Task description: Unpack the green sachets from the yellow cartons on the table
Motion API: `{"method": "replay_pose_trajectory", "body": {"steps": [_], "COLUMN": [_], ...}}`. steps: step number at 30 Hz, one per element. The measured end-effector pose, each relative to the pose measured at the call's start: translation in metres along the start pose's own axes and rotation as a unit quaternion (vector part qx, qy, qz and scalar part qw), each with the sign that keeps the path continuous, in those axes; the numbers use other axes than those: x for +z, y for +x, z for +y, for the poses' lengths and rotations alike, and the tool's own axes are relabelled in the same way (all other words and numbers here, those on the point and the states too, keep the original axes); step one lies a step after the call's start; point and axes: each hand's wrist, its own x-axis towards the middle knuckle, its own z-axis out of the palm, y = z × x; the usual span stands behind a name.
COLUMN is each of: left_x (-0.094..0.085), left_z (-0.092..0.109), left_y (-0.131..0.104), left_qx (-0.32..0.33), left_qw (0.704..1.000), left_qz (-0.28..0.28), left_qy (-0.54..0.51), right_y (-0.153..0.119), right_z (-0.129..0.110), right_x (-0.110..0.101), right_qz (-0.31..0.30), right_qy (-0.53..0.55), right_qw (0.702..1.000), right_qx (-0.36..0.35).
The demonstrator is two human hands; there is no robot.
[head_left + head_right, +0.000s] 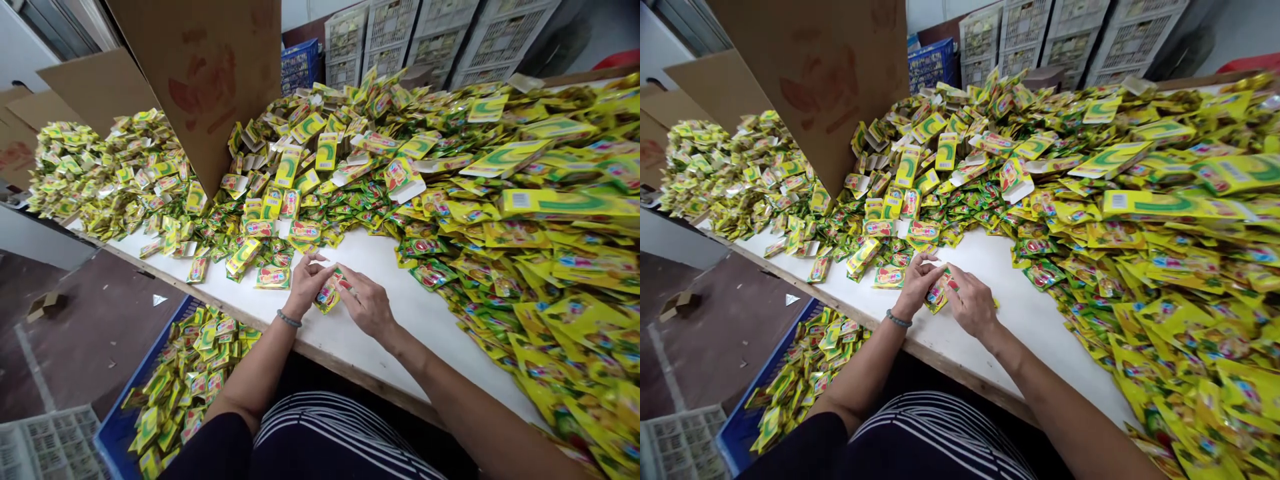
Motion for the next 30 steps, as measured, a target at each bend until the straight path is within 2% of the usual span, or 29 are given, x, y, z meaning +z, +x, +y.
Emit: {"method": "replay_pose_trajectory", "body": {"steps": [3, 5, 6, 7, 9, 11, 12, 13, 16, 18, 20, 23, 26, 28, 30], "left_x": [-0.018, -0.047, -0.065, -0.084, -0.12, -0.142, -0.145, -0.143, -0.112, -0.088, -0.074, -0.077, -0.089, -0.089, -0.081], "left_z": [0.016, 0.042, 0.058, 0.077, 0.111, 0.134, 0.139, 0.138, 0.116, 0.098, 0.085, 0.074, 0.069, 0.064, 0.057], "left_y": [-0.009, -0.027, -0.039, -0.052, -0.076, -0.088, -0.088, -0.084, -0.05, -0.017, 0.015, 0.046, 0.055, 0.054, 0.052], "left_qx": [-0.003, -0.015, -0.022, -0.038, -0.099, -0.129, -0.118, -0.099, -0.046, -0.039, -0.047, -0.094, -0.102, -0.085, -0.077], "left_qw": [0.998, 0.977, 0.949, 0.907, 0.803, 0.711, 0.688, 0.68, 0.705, 0.696, 0.666, 0.615, 0.579, 0.579, 0.605], "left_qz": [0.0, -0.034, -0.056, -0.073, -0.085, -0.034, -0.009, 0.01, 0.042, 0.088, 0.122, 0.087, 0.033, 0.018, 0.015], "left_qy": [0.07, 0.211, 0.311, 0.413, 0.581, 0.69, 0.716, 0.726, 0.706, 0.712, 0.735, 0.778, 0.809, 0.811, 0.793], "right_y": [-0.003, -0.001, 0.001, 0.004, 0.009, 0.012, 0.013, 0.013, 0.014, 0.015, 0.015, 0.017, 0.019, 0.021, 0.022], "right_z": [-0.005, -0.002, 0.002, 0.007, 0.019, 0.029, 0.032, 0.034, 0.032, 0.031, 0.033, 0.038, 0.038, 0.036, 0.034], "right_x": [0.005, -0.001, -0.008, -0.017, -0.037, -0.054, -0.058, -0.06, -0.051, -0.043, -0.039, -0.04, -0.043, -0.042, -0.04], "right_qz": [-0.058, -0.102, -0.109, -0.11, -0.116, -0.178, -0.218, -0.258, -0.34, -0.347, -0.319, -0.26, -0.223, -0.205, -0.181], "right_qy": [0.044, 0.047, 0.022, -0.021, -0.143, -0.235, -0.26, -0.27, -0.235, -0.199, -0.183, -0.184, -0.177, -0.158, -0.121], "right_qw": [0.997, 0.993, 0.993, 0.993, 0.978, 0.942, 0.922, 0.905, 0.882, 0.894, 0.913, 0.931, 0.934, 0.936, 0.943], "right_qx": [0.019, 0.021, 0.027, 0.04, 0.095, 0.158, 0.183, 0.202, 0.224, 0.204, 0.177, 0.178, 0.215, 0.238, 0.252]}}
